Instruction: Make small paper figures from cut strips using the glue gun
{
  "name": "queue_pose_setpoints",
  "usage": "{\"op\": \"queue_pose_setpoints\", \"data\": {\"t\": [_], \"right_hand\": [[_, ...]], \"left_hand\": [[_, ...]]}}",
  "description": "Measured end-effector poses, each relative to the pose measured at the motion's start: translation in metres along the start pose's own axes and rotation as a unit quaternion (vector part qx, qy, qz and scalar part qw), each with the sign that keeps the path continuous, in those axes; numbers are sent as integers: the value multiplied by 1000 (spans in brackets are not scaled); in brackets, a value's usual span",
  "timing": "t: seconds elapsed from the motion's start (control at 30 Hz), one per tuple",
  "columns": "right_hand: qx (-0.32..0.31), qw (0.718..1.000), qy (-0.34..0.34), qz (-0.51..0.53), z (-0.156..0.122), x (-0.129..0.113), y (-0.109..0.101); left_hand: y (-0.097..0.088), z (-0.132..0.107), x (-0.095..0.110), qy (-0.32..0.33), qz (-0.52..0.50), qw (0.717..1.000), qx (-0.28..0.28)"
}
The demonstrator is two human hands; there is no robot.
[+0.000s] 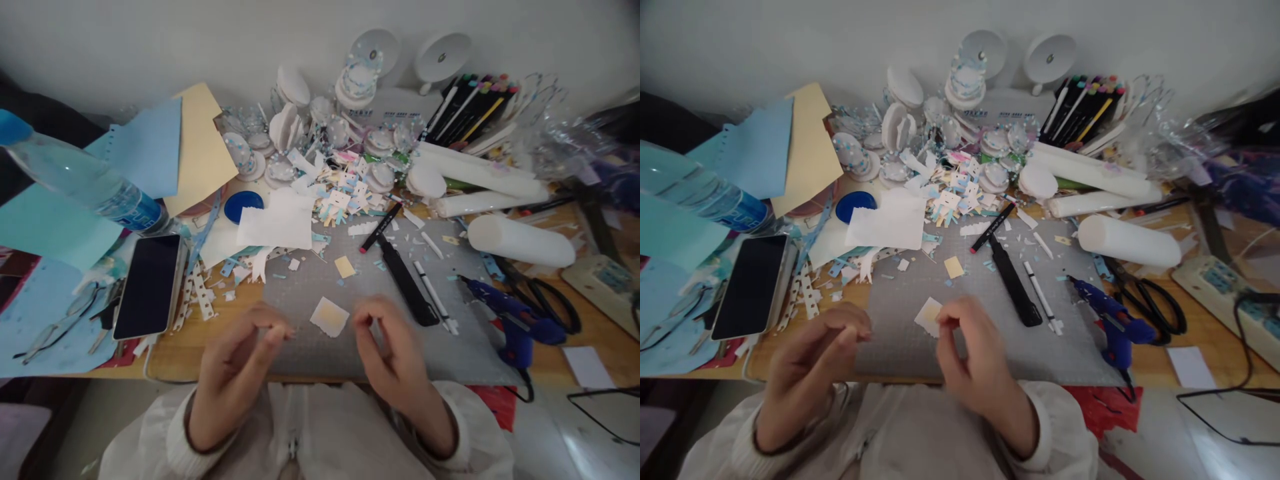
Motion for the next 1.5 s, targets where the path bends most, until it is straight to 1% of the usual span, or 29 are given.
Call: {"op": "queue_pose_setpoints", "data": {"t": [0.07, 0.13, 0.17, 0.23, 0.3, 0.4, 0.5, 0.57, 0.6, 0.67, 0.73, 0.8, 0.87, 0.93, 1.0, 1.07, 1.23, 1.33, 1.5], "right_hand": [[-18, 990, 29, -135, -3, 20, 6], [-53, 976, 63, -203, -10, 38, 17], [-63, 971, 77, -216, -13, 44, 22], [-64, 968, 96, -223, -18, 51, 30], [-61, 967, 108, -221, -20, 54, 34], [-66, 971, 115, -200, -19, 55, 35], [-79, 978, 116, -154, -18, 52, 34], [-91, 982, 113, -117, -17, 45, 32], [-100, 985, 114, -83, -17, 40, 32], [-116, 985, 125, 28, -17, 29, 31], [-125, 968, 142, 164, -16, 17, 32], [-127, 944, 153, 263, -15, 7, 32], [-126, 925, 155, 322, -14, -1, 32], [-124, 911, 157, 360, -14, -6, 32], [-127, 905, 161, 372, -15, -8, 32], [-137, 912, 160, 351, -16, -8, 31], [-177, 951, 129, 220, -18, -7, 33], [-167, 961, 123, 185, -19, -6, 32], [-135, 970, 115, 169, -20, -7, 33]], "left_hand": [[-15, 0, -6, 1, 42, 998, 39], [-24, -1, -15, -14, 53, 997, 63], [-26, -1, -21, -25, 52, 996, 69], [-26, -3, -31, -50, 43, 995, 75], [-21, -3, -37, -64, 44, 995, 61], [-12, 0, -37, -50, 69, 996, 32], [-7, 3, -37, -18, 78, 997, 23], [-4, 5, -42, -8, 72, 997, 17], [-2, 5, -46, -9, 67, 998, 12], [3, 6, -52, -20, 47, 999, -6], [9, 7, -55, -37, 4, 999, -27], [14, 9, -53, -63, -47, 996, -41], [18, 9, -47, -90, -87, 991, -48], [20, 9, -41, -109, -111, 987, -42], [20, 8, -35, -121, -116, 985, -29], [20, 7, -31, -124, -106, 986, -19], [24, 6, -19, -98, -64, 993, -30], [24, 5, -12, -73, -46, 996, -37], [23, 6, -7, -49, -14, 998, -34]]}}
Point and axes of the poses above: each hand's wrist, its own z-axis towards the middle knuckle, its own y-axis out of the palm, x = y × z, the point moved 7 cm from there along z, towards the middle knuckle, and after that the axes turned 15 degrees about -z, right-handed, at the moved point
